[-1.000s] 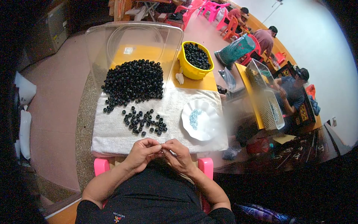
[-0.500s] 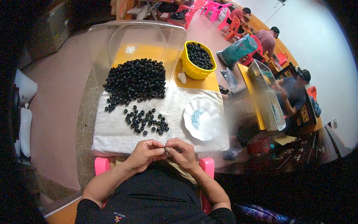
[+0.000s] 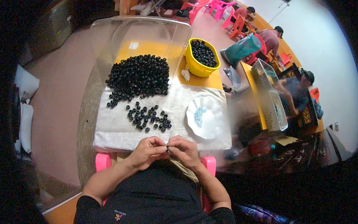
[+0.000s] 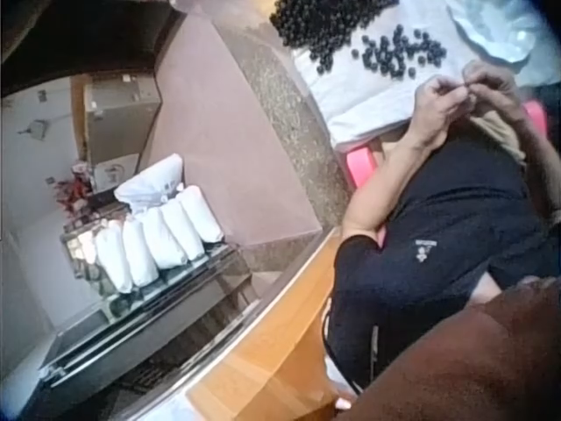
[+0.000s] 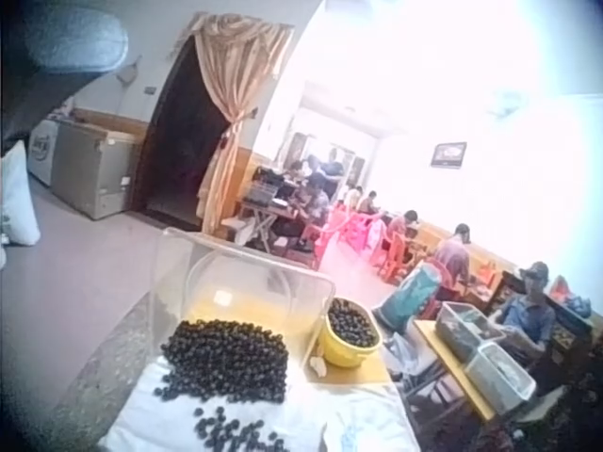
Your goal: Sorting small round black parts from a pile on a towel into a decorative white plate.
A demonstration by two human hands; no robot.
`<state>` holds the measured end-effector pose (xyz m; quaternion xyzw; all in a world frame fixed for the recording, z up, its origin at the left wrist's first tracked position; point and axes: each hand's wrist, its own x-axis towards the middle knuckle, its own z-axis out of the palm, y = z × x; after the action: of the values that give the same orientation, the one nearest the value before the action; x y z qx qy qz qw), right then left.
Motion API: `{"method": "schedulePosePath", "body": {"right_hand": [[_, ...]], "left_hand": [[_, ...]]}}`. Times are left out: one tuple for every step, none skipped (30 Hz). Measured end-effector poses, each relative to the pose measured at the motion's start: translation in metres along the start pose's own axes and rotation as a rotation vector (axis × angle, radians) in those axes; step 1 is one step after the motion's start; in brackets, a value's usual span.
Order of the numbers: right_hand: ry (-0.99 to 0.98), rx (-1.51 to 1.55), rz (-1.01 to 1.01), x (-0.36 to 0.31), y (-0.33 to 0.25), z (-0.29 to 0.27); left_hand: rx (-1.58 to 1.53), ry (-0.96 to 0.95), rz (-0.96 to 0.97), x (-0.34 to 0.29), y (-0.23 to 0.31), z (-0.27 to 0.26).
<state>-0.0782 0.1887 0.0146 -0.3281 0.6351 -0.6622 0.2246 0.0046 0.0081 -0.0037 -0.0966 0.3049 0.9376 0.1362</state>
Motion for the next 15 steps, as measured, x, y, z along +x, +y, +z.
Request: {"method": "schedulePosePath", "body": {"right_hand": [[0.028,0.059,0.084,-0.001,-0.005,0.002],[0.024,0.064,0.090,0.000,-0.006,0.005],[0.042,0.134,0.099,0.001,-0.006,0.007],[0.062,0.203,0.107,0.001,-0.005,0.009],[0.078,0.207,0.115,0.000,-0.002,0.009],[0.076,0.211,0.120,0.000,0.000,0.008],[0.050,0.185,0.083,-0.001,0.003,0.006],[0.024,0.158,0.046,-0.001,0.004,0.005],[0.032,0.123,0.025,-0.001,0.006,0.005],[0.029,0.126,0.028,-0.001,0.007,0.008],[0.080,0.075,0.005,-0.003,0.007,0.012],[0.130,0.025,-0.020,-0.004,0.007,0.016],[0.128,0.026,-0.018,-0.006,0.006,0.022],[0.168,-0.017,-0.056,-0.008,0.004,0.029],[0.207,-0.060,-0.095,-0.009,0.004,0.033]], "left_hand": [[-0.017,-0.032,0.000,0.000,0.000,-0.001],[-0.021,-0.024,-0.001,0.000,0.000,0.000],[-0.028,-0.023,0.002,0.000,0.000,0.001],[-0.035,-0.022,0.005,0.000,0.001,0.002],[-0.038,-0.016,0.003,0.000,0.001,0.002],[-0.044,-0.021,0.003,0.000,0.001,0.002],[-0.050,-0.026,0.004,0.000,0.001,0.002],[-0.052,-0.020,0.005,-0.001,0.001,0.002],[-0.051,-0.028,0.011,-0.001,0.002,0.002],[-0.050,-0.035,0.017,-0.001,0.002,0.002],[-0.052,-0.032,0.017,-0.001,0.000,0.001],[-0.065,-0.031,0.029,0.000,-0.001,-0.001],[-0.077,-0.030,0.040,0.000,-0.002,-0.001],[-0.078,-0.028,0.041,-0.001,-0.001,0.000],[-0.100,0.010,0.053,-0.002,0.001,0.002]]}}
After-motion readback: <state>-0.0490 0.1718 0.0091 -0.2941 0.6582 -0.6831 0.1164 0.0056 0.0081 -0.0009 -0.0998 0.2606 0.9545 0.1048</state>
